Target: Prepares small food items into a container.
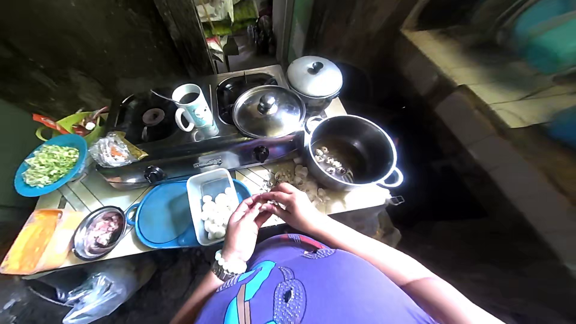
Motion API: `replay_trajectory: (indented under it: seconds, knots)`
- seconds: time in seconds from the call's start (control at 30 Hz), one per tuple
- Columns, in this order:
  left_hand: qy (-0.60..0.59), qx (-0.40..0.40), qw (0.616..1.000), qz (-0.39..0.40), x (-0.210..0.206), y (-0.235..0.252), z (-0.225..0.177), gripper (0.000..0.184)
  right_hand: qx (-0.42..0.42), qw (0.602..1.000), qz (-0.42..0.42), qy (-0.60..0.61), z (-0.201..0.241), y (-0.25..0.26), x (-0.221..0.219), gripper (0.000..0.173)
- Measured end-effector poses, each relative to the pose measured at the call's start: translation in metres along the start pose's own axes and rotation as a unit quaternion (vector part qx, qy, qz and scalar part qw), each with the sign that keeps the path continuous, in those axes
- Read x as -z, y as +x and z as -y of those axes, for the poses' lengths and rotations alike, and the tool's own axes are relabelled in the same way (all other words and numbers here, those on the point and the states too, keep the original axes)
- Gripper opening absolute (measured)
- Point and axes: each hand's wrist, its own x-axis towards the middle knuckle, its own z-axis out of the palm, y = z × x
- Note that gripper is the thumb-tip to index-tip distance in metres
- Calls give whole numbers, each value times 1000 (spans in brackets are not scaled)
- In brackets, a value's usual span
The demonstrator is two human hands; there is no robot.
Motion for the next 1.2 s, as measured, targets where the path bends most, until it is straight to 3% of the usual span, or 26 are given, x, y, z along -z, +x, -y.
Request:
replay_trajectory:
  seconds: [0.43,0.63,0.77,0.93,1.2]
  knots:
    - [19,-1,1000,-15,1,3,0,18,53,996,-27,-62,-8,-2,-12,19]
    - [30,-18,999,7,4,5,-1,25,9,994,-66,-90,-12,3,-4,26]
    - [25,-19,999,-10,4,4,-3,25,-59,996,13,-69,-14,7,9,23]
    - [40,-30,999,9,4,2,-3,29,50,998,25,7,-7,7,11,20]
    - [74,-23,997,23,6,-2,-1,29,120,990,-9,-68,-6,2,2,15]
